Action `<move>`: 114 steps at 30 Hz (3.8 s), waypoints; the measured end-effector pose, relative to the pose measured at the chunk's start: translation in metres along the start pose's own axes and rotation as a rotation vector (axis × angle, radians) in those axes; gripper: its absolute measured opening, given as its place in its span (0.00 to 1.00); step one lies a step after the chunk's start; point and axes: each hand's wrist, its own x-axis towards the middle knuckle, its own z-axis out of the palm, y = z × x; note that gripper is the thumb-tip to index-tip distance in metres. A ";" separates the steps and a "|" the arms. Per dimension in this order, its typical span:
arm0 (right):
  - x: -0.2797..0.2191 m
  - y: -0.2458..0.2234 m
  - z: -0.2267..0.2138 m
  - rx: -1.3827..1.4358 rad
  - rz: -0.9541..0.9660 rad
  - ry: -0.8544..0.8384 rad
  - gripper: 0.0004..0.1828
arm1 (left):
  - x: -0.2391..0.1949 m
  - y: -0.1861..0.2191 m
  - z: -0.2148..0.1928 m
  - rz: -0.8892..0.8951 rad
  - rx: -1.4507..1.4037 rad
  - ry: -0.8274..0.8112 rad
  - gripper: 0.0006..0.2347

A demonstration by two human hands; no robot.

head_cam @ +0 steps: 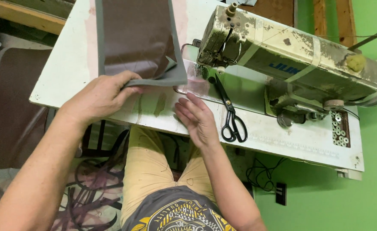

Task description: Cutting quilted leather material with scissors and preparing it for sewing at a workstation.

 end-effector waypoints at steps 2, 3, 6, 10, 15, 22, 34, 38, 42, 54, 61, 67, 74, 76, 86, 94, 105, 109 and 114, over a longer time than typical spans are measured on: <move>0.015 0.013 -0.008 0.022 -0.041 -0.005 0.17 | 0.003 0.000 0.004 0.002 0.013 -0.011 0.15; 0.023 0.020 -0.012 0.045 -0.081 -0.008 0.07 | 0.005 -0.001 0.005 0.004 0.026 -0.025 0.15; 0.013 0.006 -0.019 0.171 0.039 -0.111 0.03 | 0.004 0.013 0.002 0.026 0.076 -0.053 0.19; 0.003 -0.025 -0.024 0.241 0.077 -0.166 0.06 | 0.017 -0.010 0.028 0.049 0.161 -0.126 0.25; -0.001 -0.026 -0.041 0.221 0.178 -0.074 0.08 | 0.015 0.003 0.054 0.147 0.264 -0.154 0.48; -0.046 -0.060 -0.050 -0.679 0.055 0.196 0.07 | 0.030 0.003 0.039 0.059 0.188 -0.291 0.23; 0.045 -0.058 -0.108 -1.894 -0.499 0.364 0.25 | 0.092 -0.055 0.121 0.451 0.521 0.116 0.28; 0.031 -0.062 -0.111 -1.905 -0.409 0.338 0.17 | 0.076 -0.043 0.132 0.342 0.604 0.116 0.26; -0.031 -0.090 -0.076 -1.661 -0.263 0.312 0.25 | 0.069 -0.044 0.139 0.248 0.684 0.128 0.27; -0.108 -0.231 -0.379 -2.006 -0.380 1.224 0.18 | 0.092 -0.048 0.145 0.254 0.671 0.272 0.22; -0.059 -0.312 -0.379 -1.763 0.083 1.379 0.15 | 0.106 -0.023 0.147 0.227 0.449 0.099 0.27; -0.049 -0.301 -0.375 -1.706 0.190 1.312 0.11 | 0.108 -0.023 0.148 0.286 0.518 0.175 0.30; -0.056 -0.299 -0.361 -1.766 0.123 1.374 0.16 | 0.085 -0.026 0.161 0.296 0.580 0.300 0.28; -0.064 -0.293 -0.317 -1.689 0.075 1.428 0.24 | 0.079 -0.027 0.165 0.282 0.600 0.331 0.29; 0.043 -0.114 -0.113 -1.418 -0.873 0.161 0.05 | 0.069 -0.021 0.161 0.195 0.521 0.210 0.28; 0.151 -0.063 -0.065 -1.108 -0.449 0.171 0.20 | 0.061 -0.027 0.162 0.234 0.442 0.281 0.27; 0.166 -0.036 -0.086 -1.440 -0.744 0.073 0.05 | 0.066 -0.034 0.158 0.265 0.387 0.210 0.28; 0.155 -0.044 -0.092 -1.306 -0.743 0.129 0.06 | 0.070 -0.040 0.156 0.288 0.416 0.223 0.27; 0.129 -0.065 -0.058 -1.179 -0.596 0.123 0.13 | 0.080 -0.057 0.152 0.309 0.399 0.273 0.24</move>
